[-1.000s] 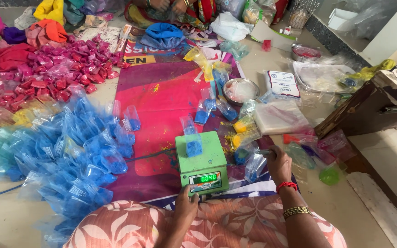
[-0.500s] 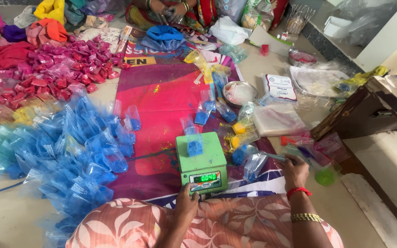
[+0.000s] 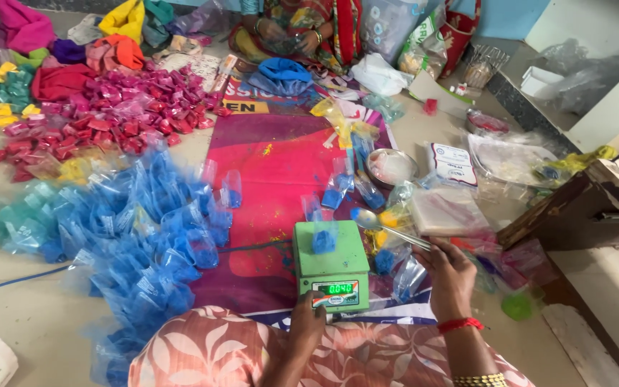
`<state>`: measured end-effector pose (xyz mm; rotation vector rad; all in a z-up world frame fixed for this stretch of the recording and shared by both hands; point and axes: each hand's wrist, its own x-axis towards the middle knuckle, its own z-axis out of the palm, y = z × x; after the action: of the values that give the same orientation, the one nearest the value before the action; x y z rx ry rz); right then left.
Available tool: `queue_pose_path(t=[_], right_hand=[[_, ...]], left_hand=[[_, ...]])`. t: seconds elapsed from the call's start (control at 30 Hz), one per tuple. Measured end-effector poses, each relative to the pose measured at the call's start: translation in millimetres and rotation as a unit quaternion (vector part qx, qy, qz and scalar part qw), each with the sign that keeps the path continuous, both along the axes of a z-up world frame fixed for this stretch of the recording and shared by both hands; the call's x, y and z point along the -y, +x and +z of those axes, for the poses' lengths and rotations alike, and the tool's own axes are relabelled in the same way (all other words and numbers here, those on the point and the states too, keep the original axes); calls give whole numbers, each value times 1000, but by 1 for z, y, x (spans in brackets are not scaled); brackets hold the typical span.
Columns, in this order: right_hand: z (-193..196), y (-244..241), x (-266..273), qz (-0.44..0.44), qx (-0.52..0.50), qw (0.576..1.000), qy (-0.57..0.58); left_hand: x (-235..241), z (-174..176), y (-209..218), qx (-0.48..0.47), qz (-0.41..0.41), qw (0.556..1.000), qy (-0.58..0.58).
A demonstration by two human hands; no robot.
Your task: The person weighs colorful powder on a digital scale and places measured portions into small plastic bags.
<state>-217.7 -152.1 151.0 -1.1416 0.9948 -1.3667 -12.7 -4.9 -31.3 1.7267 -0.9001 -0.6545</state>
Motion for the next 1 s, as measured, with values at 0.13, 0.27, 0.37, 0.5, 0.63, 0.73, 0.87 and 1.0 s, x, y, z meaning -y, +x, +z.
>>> queue_pose_path(t=[0.13,0.27,0.37,0.5,0.63,0.73,0.87,1.0], right_hand=[[7,42,-4,38,-32,996,-79],[24,74,-25,-8,-175,972,-158],[17,84,-33,-40,-330,909,-251],[8,88,-41,25,-456,798,-393],[35,96,-64,39,-449,703,-550],[5,90,-46,42,-446,708,-547],[0,66,-31,16,-457,791,-407],[13,27,-20,-74,-227,952,-192]], left_hand=[[0,-6,4,13,7,1000,-24],[-4,11,3,-36,7,999,11],[1,-5,2,-9,3,999,-31],[8,-26,0,17,24,999,-25],[-3,7,-1,-65,13,997,-49],[-2,0,0,-34,12,996,-78],[-4,5,0,-40,20,999,-30],[-4,-6,5,-20,8,1000,-10]])
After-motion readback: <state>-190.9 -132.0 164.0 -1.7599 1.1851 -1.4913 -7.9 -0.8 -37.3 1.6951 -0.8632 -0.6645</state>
